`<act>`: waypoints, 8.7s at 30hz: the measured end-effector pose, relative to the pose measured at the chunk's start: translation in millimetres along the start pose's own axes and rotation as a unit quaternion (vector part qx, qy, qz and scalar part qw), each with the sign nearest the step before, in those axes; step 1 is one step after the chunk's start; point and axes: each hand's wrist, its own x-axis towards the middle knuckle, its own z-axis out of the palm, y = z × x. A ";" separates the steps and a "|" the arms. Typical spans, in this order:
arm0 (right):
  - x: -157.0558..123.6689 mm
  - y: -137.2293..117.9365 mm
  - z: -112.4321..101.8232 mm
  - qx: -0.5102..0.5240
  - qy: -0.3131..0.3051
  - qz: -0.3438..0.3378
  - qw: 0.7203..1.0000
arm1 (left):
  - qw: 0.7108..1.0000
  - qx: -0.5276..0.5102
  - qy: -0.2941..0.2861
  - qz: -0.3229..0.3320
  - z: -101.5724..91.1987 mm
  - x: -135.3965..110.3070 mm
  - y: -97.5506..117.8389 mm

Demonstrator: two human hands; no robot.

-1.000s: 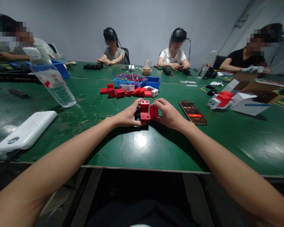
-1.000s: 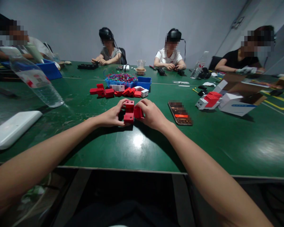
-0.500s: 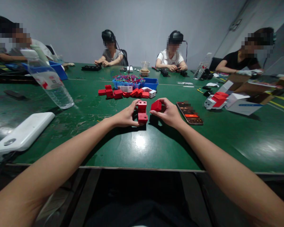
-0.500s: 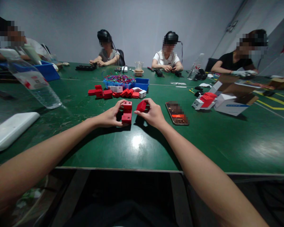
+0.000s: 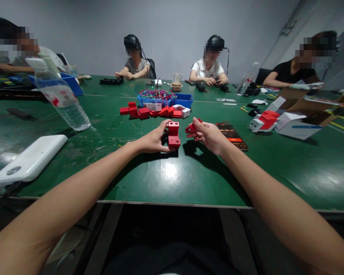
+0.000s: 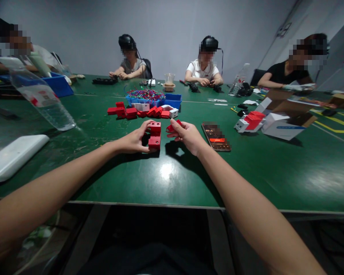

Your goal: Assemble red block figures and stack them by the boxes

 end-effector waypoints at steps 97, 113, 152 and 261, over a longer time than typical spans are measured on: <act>-18.0 -3.3 11.0 -0.400 -0.086 -0.438 0.801 | 0.990 0.070 0.078 0.092 9.5 1.0 -4.4; -16.8 1.2 11.2 -0.430 -0.070 -0.437 0.787 | 0.991 0.073 0.077 0.088 9.4 0.8 -5.9; -19.1 -4.7 8.9 -0.379 -0.088 -0.409 0.826 | 0.992 0.045 0.075 0.091 8.9 1.2 -4.5; -12.7 5.0 1.5 -0.439 -0.152 -0.284 0.839 | 0.931 0.280 0.137 -0.192 -46.7 -10.4 -77.1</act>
